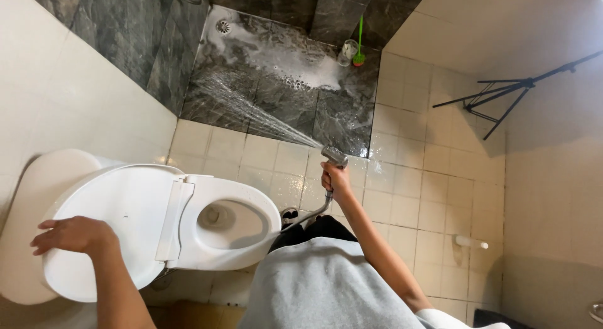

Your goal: The recorder uses a bidet sprayer to spray water into the toilet bowl and across the bathroom floor, likely as part of a cleaning routine.

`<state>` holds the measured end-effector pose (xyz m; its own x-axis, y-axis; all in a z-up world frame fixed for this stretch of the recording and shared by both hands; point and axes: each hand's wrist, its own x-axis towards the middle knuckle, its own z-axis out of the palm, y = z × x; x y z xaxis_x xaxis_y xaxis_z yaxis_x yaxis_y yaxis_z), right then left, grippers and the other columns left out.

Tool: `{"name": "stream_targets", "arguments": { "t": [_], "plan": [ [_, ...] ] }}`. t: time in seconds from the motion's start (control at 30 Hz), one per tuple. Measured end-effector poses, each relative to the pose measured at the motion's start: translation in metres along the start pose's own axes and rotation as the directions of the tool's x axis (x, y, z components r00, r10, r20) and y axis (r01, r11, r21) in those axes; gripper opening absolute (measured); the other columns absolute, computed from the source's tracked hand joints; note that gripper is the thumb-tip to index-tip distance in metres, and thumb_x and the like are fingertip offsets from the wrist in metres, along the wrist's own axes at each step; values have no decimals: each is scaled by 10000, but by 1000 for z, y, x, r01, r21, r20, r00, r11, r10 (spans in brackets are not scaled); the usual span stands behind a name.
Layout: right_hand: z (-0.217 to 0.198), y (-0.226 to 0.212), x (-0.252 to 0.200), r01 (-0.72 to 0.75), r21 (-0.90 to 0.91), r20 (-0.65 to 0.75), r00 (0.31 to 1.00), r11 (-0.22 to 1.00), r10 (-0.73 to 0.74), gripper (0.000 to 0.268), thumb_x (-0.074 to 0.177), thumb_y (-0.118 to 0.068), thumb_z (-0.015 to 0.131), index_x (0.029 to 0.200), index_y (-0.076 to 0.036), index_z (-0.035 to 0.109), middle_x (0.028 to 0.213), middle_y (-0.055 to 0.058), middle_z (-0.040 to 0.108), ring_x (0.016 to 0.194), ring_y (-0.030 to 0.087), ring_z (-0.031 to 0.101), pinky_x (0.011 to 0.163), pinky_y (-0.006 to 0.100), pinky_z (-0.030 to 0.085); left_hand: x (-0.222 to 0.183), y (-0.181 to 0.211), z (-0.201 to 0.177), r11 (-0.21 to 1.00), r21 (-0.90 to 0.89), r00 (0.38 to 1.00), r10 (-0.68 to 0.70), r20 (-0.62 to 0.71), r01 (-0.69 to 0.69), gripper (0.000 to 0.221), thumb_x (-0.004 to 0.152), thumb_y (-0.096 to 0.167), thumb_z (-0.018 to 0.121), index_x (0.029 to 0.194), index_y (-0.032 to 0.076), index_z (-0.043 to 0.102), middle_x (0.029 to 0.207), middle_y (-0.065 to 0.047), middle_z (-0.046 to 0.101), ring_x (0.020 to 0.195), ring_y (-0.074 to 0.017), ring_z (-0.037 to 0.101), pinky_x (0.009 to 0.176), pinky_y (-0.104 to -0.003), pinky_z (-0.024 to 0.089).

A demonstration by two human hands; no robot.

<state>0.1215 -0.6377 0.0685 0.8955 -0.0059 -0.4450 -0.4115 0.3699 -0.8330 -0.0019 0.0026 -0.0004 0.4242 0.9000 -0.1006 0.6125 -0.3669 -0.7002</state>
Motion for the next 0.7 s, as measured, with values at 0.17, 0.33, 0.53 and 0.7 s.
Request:
{"name": "stream_targets", "arguments": {
  "t": [0.17,0.33,0.53,0.7],
  "plan": [
    [45,-33,-7,152,-58,-8,988,987,-152,207,889,-1,687,761,-62,537,551,-1,472,393,97,420,339,279,296,-5,-4,-5,1000,-10,1000,26,-5,-26,885,964,440,543,1584,-129,269,1506,-335,499,1389,-536,409,1086,-640,323],
    [49,-22,-12,331,-162,52,943,930,-327,130,898,-16,699,788,-35,632,568,-11,529,408,74,450,359,263,309,-14,-10,-16,998,-47,999,37,3,-37,906,967,485,529,1601,-111,275,1509,-326,501,1400,-523,409,1093,-633,322],
    [54,-6,-26,275,-452,24,955,848,-296,119,864,-76,753,772,-59,679,593,-22,598,462,48,511,404,235,372,-11,-7,-12,999,-29,999,18,-27,-19,870,983,460,545,1615,-92,318,1506,-337,532,1360,-543,463,1123,-633,295],
    [54,-17,-32,329,-322,-77,925,888,-371,131,874,-96,760,818,-70,645,612,-42,573,480,34,477,420,223,346,-18,-10,-17,999,-14,998,34,-52,-35,881,976,477,532,1612,-92,310,1467,-348,551,1321,-543,511,1121,-609,278]
  ]
}}
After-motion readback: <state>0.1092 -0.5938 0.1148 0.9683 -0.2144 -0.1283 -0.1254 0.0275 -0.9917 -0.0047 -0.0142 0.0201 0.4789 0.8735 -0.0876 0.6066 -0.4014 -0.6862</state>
